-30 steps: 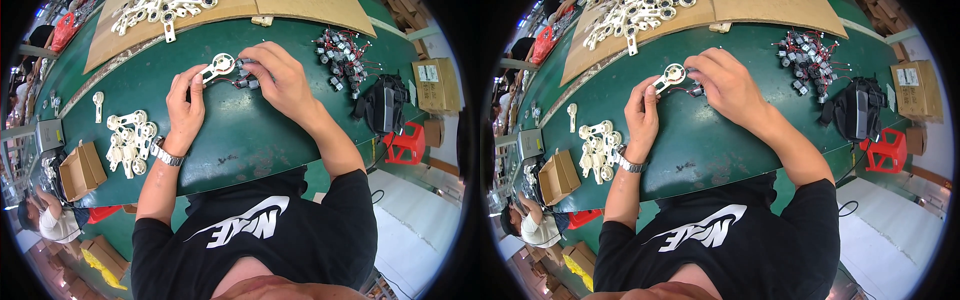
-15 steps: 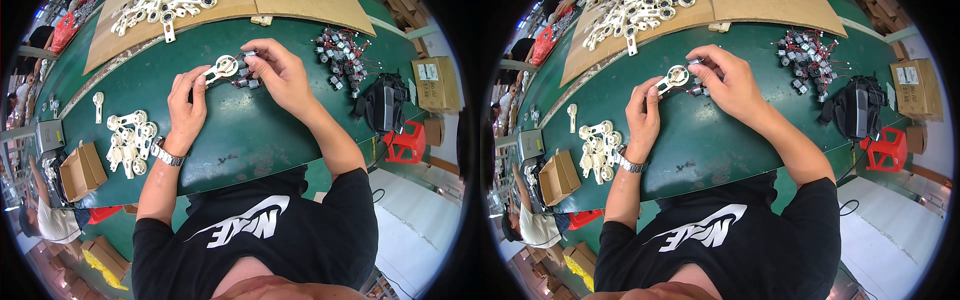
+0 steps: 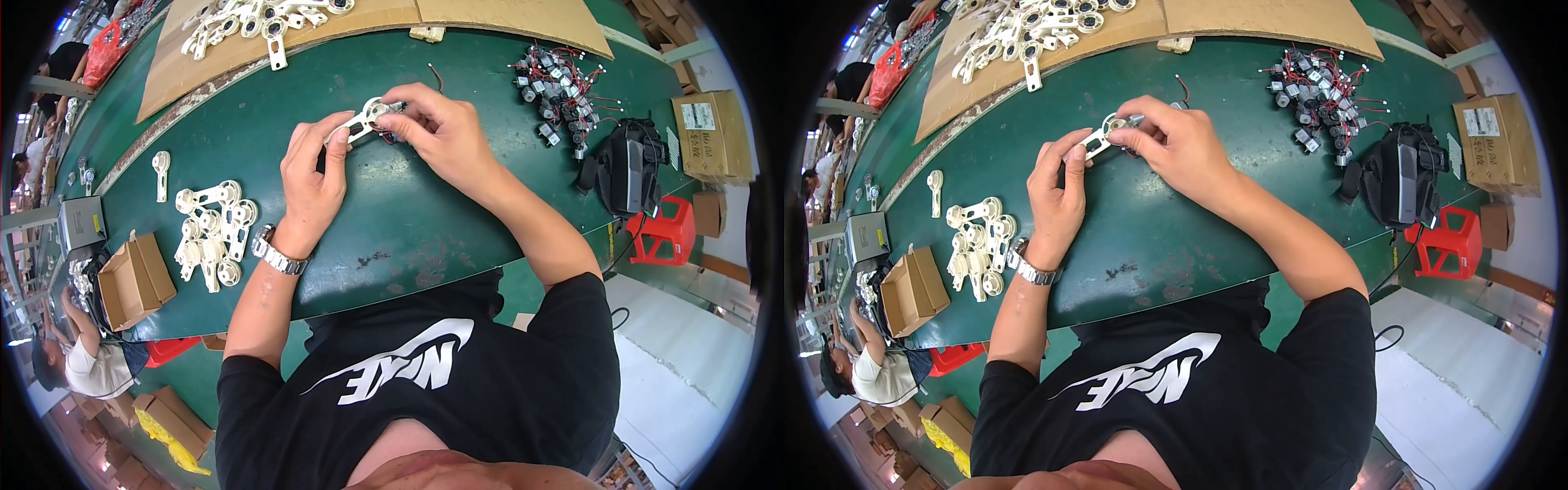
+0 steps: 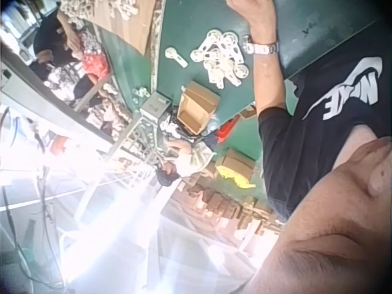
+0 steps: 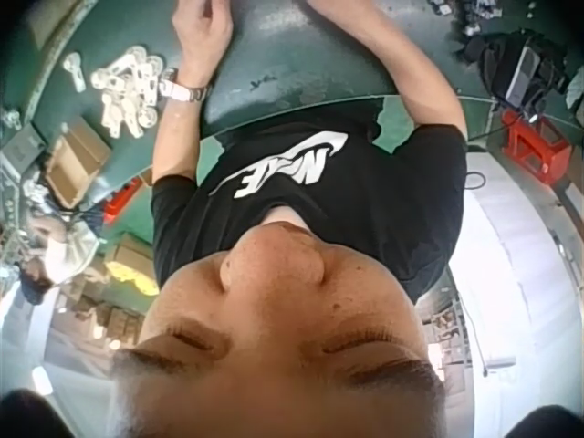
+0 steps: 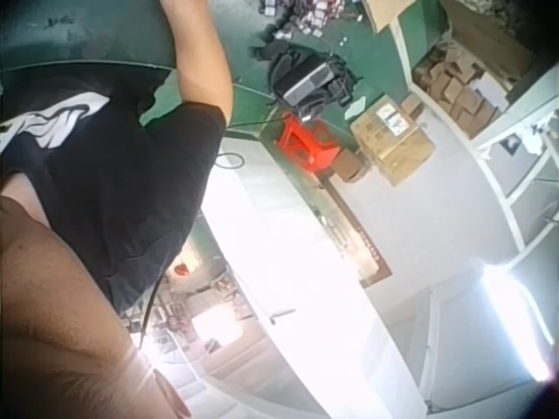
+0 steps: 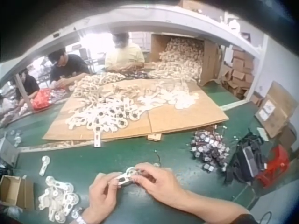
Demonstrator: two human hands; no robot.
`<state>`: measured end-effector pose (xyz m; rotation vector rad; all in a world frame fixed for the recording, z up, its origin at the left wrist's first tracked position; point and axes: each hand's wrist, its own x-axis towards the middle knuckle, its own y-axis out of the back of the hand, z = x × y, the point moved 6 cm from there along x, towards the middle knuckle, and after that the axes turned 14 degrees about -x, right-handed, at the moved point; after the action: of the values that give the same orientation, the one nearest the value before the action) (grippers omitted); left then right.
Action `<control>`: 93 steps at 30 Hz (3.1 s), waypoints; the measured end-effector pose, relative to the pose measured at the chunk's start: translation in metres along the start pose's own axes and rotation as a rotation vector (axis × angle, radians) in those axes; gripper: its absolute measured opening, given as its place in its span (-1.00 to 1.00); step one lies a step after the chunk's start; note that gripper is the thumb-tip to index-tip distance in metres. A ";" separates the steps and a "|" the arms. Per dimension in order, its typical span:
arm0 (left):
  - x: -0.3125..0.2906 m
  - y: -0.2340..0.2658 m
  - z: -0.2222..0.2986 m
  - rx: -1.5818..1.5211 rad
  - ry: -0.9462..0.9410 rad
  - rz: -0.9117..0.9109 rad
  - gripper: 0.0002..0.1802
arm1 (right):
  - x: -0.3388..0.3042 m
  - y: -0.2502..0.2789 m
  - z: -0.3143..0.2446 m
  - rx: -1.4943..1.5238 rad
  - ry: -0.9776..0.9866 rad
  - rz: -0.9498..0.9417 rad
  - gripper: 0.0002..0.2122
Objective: The person assembles electronic components by hand, inserting small motors and wires into plastic housing units.
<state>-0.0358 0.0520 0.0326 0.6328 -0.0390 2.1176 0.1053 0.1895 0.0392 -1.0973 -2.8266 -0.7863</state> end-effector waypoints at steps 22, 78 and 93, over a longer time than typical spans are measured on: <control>-0.006 -0.003 -0.006 0.030 -0.024 -0.025 -0.58 | -0.015 0.000 -0.023 -0.701 0.341 0.081 -0.73; -0.009 -0.002 -0.002 -0.226 0.149 -0.114 -0.60 | -0.014 0.009 -0.054 -0.652 0.575 0.145 -0.73; -0.006 0.004 -0.008 -0.241 0.130 -0.089 -0.62 | -0.003 0.012 -0.037 -0.477 0.501 0.164 -0.77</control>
<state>-0.0392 0.0475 0.0240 0.3474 -0.1880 2.0238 0.1089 0.1784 0.0769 -0.9698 -2.1615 -1.5158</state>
